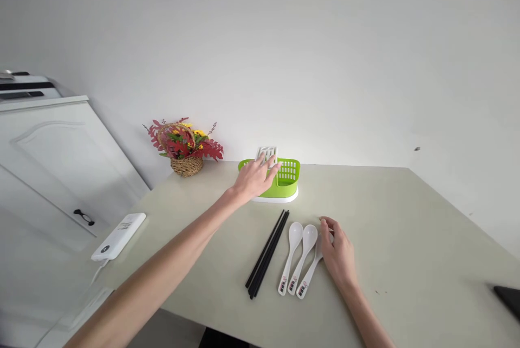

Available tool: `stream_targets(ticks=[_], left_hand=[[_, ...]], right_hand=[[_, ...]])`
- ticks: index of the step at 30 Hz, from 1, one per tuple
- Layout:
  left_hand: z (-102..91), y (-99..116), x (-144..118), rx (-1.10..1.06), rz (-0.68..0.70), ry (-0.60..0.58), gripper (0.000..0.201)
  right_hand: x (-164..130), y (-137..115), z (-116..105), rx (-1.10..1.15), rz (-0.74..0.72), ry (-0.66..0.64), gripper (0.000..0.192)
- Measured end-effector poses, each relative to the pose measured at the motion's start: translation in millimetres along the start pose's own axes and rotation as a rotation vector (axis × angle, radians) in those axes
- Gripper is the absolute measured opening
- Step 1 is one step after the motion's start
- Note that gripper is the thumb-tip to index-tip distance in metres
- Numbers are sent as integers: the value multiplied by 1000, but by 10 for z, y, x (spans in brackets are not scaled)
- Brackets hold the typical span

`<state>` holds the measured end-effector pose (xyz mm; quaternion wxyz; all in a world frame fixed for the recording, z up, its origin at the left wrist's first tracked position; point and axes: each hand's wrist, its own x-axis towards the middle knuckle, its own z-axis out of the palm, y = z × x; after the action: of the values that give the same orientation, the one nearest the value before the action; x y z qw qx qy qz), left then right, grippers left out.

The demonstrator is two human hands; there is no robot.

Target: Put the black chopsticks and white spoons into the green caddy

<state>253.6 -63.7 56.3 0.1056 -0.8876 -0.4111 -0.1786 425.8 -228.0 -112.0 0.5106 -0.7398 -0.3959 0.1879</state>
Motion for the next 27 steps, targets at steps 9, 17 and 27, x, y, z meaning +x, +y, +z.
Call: stream_targets(ticks=[9, 17, 27], left_hand=[[-3, 410, 65, -169, 185, -175, 66], [47, 455, 137, -312, 278, -264, 65], [149, 157, -137, -409, 368, -85, 59]], right_hand=[[-4, 36, 13, 104, -39, 29, 60], [11, 69, 23, 121, -44, 26, 59], [44, 121, 40, 118, -15, 204, 80]])
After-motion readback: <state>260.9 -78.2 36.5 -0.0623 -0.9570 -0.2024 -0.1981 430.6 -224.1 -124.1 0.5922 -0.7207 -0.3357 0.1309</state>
